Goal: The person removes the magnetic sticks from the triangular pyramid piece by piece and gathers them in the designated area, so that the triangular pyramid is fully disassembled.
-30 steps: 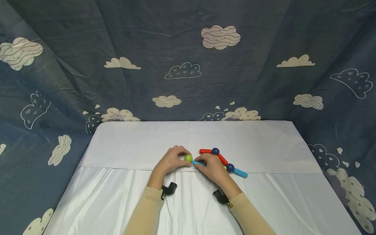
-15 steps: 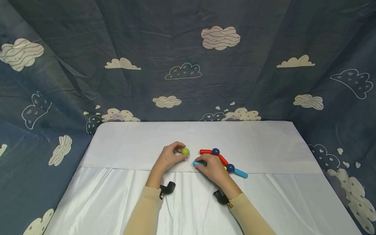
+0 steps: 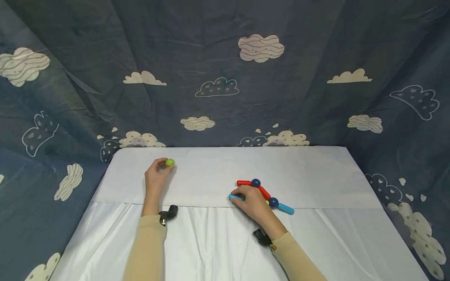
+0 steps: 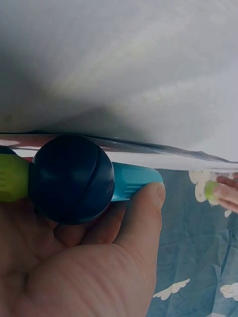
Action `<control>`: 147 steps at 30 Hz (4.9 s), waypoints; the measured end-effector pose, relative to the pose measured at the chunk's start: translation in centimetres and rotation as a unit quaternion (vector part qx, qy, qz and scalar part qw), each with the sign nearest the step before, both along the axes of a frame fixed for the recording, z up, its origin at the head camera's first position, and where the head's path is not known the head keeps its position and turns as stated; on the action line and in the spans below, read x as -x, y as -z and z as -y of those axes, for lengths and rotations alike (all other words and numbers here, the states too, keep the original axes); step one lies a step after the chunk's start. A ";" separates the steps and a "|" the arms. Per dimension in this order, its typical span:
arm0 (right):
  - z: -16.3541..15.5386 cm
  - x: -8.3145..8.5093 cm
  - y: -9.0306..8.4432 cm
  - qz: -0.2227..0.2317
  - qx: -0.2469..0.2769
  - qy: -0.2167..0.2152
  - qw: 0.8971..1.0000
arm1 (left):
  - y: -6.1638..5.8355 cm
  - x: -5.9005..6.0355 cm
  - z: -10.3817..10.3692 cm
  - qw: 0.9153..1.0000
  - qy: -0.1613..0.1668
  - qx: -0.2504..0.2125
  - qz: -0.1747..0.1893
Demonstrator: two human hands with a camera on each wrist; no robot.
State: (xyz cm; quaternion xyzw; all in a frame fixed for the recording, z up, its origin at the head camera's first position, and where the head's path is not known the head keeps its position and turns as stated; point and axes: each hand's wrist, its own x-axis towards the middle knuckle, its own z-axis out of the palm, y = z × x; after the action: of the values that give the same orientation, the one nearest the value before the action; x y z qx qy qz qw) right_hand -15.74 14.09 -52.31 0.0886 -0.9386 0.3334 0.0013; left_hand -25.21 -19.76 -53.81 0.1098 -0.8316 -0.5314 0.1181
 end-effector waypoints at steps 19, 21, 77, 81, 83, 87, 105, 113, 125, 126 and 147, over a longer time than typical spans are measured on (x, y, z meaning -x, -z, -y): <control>0.0 -0.2 0.0 0.000 0.009 -0.004 1.000 | 0.9 3.3 4.2 0.993 -0.082 0.088 0.011; 0.1 -0.2 -0.1 -0.002 0.009 -0.001 1.000 | 1.0 3.5 4.2 0.992 -0.079 0.099 0.009; -6.2 -2.7 1.1 0.196 0.254 0.001 0.947 | 0.3 -6.4 -15.7 0.908 0.390 0.154 -0.025; -5.6 -2.7 1.1 0.185 0.258 0.019 0.948 | 0.2 -6.3 -15.2 0.908 0.397 0.134 -0.006; -5.4 -2.6 1.1 0.184 0.267 0.028 0.946 | 0.2 -6.3 -15.0 0.909 0.397 0.123 0.005; -5.1 -2.6 1.1 0.189 0.275 0.044 0.942 | 0.4 -6.2 -14.6 0.911 0.397 0.108 0.016; -5.4 -2.3 1.1 0.192 0.289 0.067 0.936 | 0.4 -5.8 -14.0 0.928 0.368 0.042 0.034; -5.3 -2.3 1.0 0.192 0.283 0.077 0.936 | -0.4 -4.4 -12.4 0.957 0.287 0.051 0.013; -5.1 -2.4 1.2 0.194 0.291 0.081 0.933 | -0.7 2.0 -8.5 0.978 0.193 0.081 -0.018; -5.1 -2.4 1.2 0.195 0.291 0.081 0.933 | -0.6 2.3 -8.3 0.978 0.190 0.080 -0.015; -5.2 -2.4 1.1 0.191 0.284 0.085 0.936 | 0.9 2.9 -8.4 0.986 0.145 0.075 -0.019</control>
State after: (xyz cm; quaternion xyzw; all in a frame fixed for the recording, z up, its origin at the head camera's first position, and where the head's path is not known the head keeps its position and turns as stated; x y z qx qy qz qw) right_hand -13.30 19.24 -53.41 -0.0608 -0.7912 0.5956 -0.1249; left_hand -28.07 -11.39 -54.73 -0.0316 -0.8738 -0.4811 0.0637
